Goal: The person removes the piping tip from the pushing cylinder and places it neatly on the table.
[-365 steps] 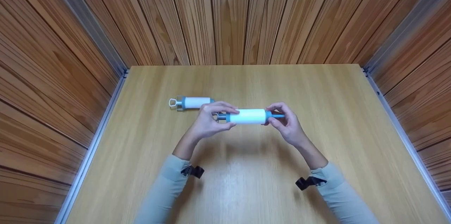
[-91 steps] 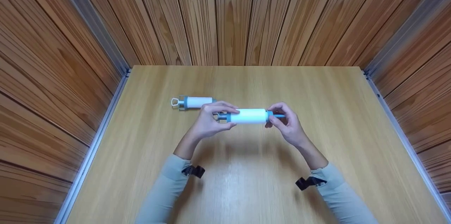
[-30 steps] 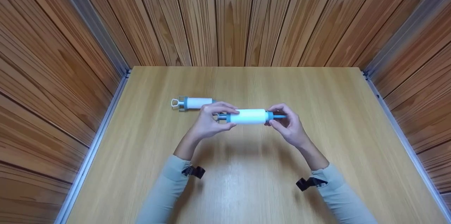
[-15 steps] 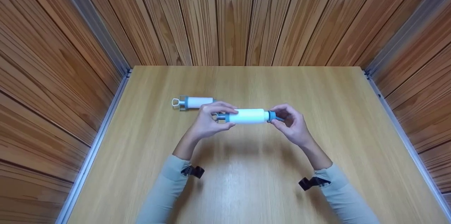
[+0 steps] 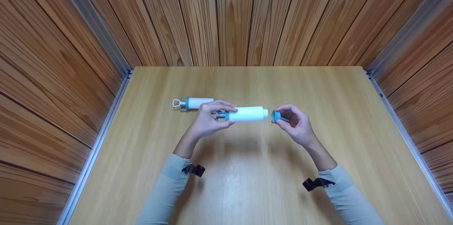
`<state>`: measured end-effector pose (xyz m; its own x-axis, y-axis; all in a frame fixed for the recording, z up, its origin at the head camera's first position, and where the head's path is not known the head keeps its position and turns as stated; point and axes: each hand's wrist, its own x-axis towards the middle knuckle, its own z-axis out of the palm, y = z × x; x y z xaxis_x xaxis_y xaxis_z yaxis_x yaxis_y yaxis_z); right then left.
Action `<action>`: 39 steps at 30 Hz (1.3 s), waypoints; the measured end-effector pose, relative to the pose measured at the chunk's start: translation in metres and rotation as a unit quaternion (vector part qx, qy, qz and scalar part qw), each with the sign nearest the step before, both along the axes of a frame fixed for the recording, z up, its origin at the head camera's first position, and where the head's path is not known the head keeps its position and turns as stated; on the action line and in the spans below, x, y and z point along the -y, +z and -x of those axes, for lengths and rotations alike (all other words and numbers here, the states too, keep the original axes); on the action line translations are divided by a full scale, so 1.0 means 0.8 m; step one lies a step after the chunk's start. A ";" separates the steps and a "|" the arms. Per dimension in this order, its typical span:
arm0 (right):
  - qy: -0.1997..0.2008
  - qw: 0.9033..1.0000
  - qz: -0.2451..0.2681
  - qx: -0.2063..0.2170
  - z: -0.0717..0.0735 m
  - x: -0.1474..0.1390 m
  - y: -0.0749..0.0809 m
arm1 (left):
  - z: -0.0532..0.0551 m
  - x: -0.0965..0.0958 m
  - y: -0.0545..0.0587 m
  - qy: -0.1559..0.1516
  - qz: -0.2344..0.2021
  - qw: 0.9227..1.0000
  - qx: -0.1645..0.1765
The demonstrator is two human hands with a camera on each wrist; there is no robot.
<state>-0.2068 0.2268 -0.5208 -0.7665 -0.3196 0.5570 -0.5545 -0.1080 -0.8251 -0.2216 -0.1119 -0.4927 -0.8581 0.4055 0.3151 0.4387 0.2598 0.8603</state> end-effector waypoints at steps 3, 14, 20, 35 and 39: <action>0.001 1.000 0.000 -0.005 0.000 -0.001 0.000 | 0.005 -0.002 0.002 0.005 0.002 1.000 0.004; 0.004 1.000 0.013 -0.007 0.001 -0.004 -0.003 | 0.019 -0.005 0.003 0.014 0.014 1.000 0.007; 0.001 1.000 0.016 -0.002 -0.001 -0.006 -0.004 | 0.028 -0.005 -0.008 0.028 0.027 0.999 0.010; 0.003 1.000 0.001 -0.002 -0.001 -0.009 -0.005 | 0.044 0.006 -0.049 0.046 0.083 0.995 0.009; 0.006 1.000 0.004 -0.003 -0.001 -0.009 -0.007 | 0.048 0.011 -0.058 0.054 0.082 0.995 0.024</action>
